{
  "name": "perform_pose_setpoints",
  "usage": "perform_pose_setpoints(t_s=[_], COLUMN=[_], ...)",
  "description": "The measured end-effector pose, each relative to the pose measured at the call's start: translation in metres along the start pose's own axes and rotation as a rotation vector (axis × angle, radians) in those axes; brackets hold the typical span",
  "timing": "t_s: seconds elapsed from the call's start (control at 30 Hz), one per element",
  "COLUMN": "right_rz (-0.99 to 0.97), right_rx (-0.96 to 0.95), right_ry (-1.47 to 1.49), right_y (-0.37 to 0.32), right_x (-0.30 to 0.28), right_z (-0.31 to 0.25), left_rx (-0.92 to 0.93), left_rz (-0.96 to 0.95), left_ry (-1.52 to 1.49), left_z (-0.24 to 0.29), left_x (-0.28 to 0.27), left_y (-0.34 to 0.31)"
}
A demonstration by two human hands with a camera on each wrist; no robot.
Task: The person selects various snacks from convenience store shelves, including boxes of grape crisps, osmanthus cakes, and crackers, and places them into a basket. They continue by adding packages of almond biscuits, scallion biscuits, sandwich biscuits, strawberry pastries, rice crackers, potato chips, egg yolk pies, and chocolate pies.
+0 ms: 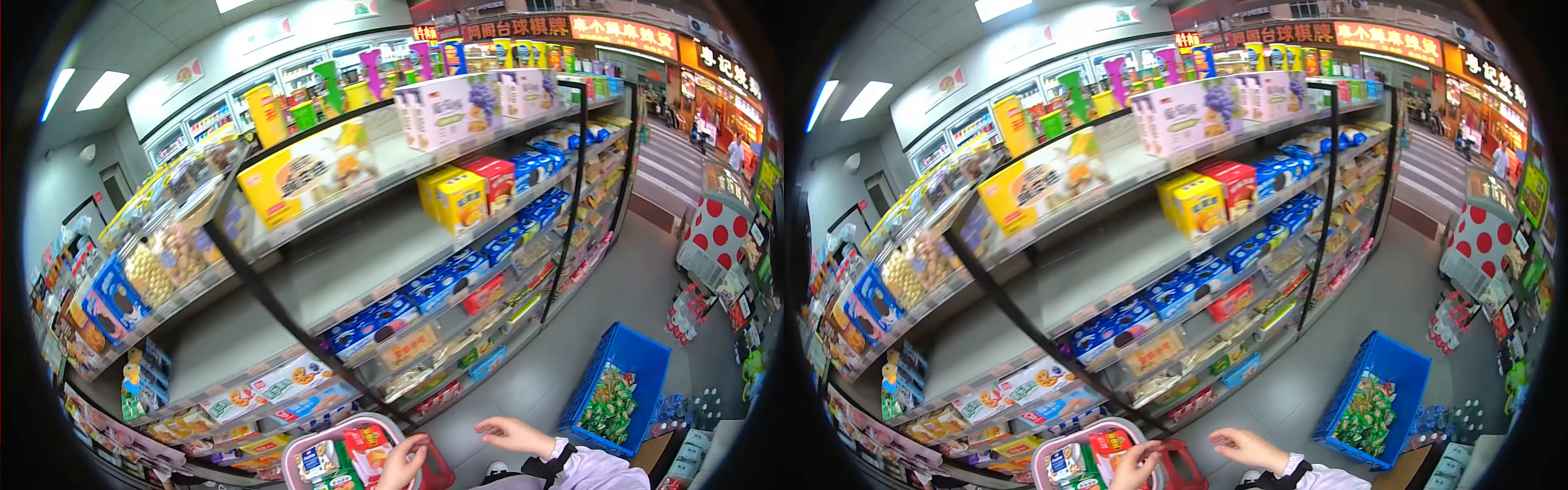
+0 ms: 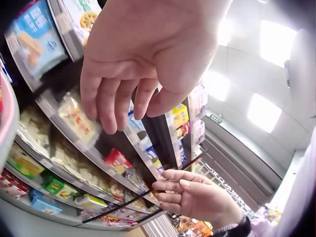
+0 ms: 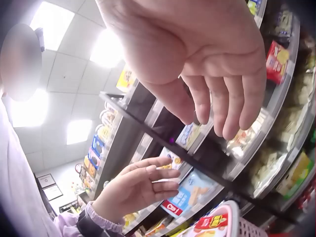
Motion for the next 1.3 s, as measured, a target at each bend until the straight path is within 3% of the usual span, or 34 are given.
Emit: perform_pose_setpoints(t_s=[0.03,0.1,0.23,0.5,0.73,0.83,0.9,1.03,1.23,1.3], right_rz=[0.036,0.096,0.138,0.153,0.276,0.417,0.523,0.626,0.422,0.33], right_rx=[0.014,0.043,0.065,0.021,-0.192,-0.385,-0.543,-0.673,-0.742,-0.72], right_ry=[0.024,0.067,0.117,0.122,-0.035,-0.222,-0.553,-0.874,-1.161,-1.232], right_y=[-0.007,-0.021,-0.028,0.033,0.091,0.106,0.115,0.15,0.224,0.239], right_x=[-0.017,-0.045,-0.08,-0.11,-0.182,-0.23,-0.262,-0.308,-0.344,-0.351], right_z=[0.009,0.028,0.047,0.038,-0.059,-0.129,-0.178,-0.235,-0.253,-0.256], left_rx=[-0.047,0.002,-0.082,-0.04,0.158,0.221,0.398,0.516,0.351,0.366], left_rz=[0.009,-0.098,-0.157,-0.086,-0.083,-0.094,-0.006,0.112,0.096,-0.011], left_ry=[-0.117,-0.041,-0.195,-0.18,-0.129,-0.202,-0.142,-0.023,0.24,0.197], left_z=[0.0,0.028,0.018,0.012,0.113,0.152,0.18,0.221,0.259,0.265], left_x=[0.016,0.044,0.071,0.031,0.002,-0.005,-0.011,-0.006,0.007,0.015], left_y=[0.015,0.041,0.07,0.126,0.188,0.222,0.249,0.314,0.4,0.42])
Point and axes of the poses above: each hand's wrist, its own y-axis towards the middle knuckle, its own x-axis out of the palm, z = x × y, the point moved 8 cm from there along y, towards the middle knuckle, and after that the axes turned 9 degrees about -y, right-handed, at the moved point
